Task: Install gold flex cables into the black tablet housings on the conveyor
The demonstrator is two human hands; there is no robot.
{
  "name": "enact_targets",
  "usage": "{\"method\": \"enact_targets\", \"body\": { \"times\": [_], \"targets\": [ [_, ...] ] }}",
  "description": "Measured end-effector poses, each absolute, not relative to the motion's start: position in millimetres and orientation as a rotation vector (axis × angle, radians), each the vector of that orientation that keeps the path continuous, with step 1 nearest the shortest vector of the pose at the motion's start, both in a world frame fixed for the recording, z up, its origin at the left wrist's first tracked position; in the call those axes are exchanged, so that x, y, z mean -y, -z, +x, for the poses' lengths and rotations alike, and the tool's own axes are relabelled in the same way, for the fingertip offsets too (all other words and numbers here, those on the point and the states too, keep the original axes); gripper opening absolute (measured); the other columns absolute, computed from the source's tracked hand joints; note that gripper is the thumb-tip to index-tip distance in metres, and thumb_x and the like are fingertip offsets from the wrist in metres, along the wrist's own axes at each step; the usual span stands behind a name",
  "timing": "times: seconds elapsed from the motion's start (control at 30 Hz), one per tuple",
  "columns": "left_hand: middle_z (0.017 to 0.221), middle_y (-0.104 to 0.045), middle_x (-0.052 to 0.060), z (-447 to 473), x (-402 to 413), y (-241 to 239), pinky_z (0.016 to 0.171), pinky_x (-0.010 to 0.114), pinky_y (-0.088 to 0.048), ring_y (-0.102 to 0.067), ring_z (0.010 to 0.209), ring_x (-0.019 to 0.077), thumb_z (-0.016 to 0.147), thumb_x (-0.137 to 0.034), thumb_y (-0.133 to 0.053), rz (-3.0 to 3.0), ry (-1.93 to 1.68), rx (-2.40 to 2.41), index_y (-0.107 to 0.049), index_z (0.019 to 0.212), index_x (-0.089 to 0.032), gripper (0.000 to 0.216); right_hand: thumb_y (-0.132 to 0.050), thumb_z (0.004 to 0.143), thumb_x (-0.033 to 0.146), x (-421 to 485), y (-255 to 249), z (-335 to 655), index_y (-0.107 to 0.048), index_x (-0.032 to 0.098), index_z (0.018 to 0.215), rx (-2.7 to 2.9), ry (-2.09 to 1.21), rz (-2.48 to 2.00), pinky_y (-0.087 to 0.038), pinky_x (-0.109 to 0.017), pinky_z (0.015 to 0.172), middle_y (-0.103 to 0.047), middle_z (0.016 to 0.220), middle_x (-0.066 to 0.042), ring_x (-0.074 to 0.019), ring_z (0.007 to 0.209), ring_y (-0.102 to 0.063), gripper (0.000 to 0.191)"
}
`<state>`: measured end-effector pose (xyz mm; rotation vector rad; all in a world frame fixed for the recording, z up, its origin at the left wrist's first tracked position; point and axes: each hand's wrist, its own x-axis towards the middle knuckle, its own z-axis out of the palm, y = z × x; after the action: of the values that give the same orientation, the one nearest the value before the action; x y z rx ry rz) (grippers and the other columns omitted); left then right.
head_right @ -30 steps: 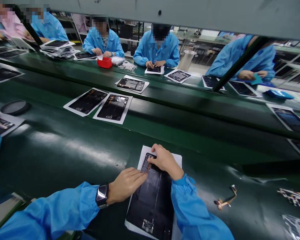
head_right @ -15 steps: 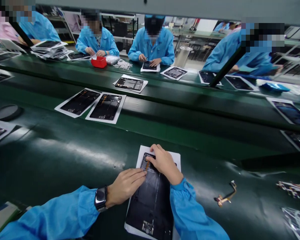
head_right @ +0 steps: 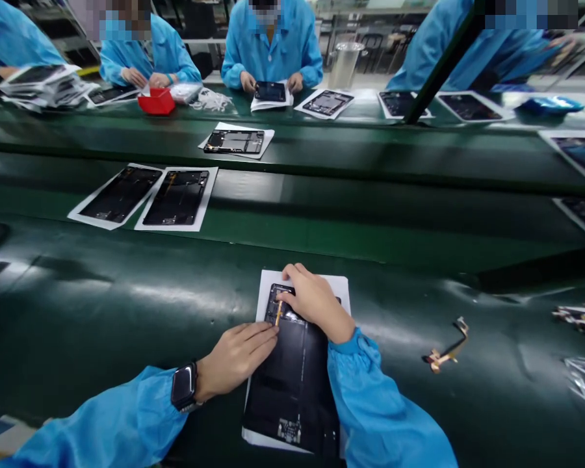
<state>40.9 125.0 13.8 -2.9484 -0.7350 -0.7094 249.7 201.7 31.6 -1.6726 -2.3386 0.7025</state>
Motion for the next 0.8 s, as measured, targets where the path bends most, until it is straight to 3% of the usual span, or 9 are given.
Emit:
{"method": "enact_targets", "body": {
  "times": [0.8],
  "targets": [
    [0.113, -0.068, 0.013, 40.8, -124.2, -17.8, 0.084, 0.033, -0.056, -0.063, 0.107, 0.0228, 0.098, -0.010, -0.042, -2.975, 0.572, 0.698, -0.064, 0.101, -0.007, 0.023, -0.072, 0.083, 0.028, -201.8, -30.3, 250.2, -0.050, 0.023, 0.099, 2.339, -0.669, -1.661, -0.037, -0.028, 0.064, -0.057, 0.095, 0.000, -0.0183, 0.080, -0.060, 0.027]
  ]
}}
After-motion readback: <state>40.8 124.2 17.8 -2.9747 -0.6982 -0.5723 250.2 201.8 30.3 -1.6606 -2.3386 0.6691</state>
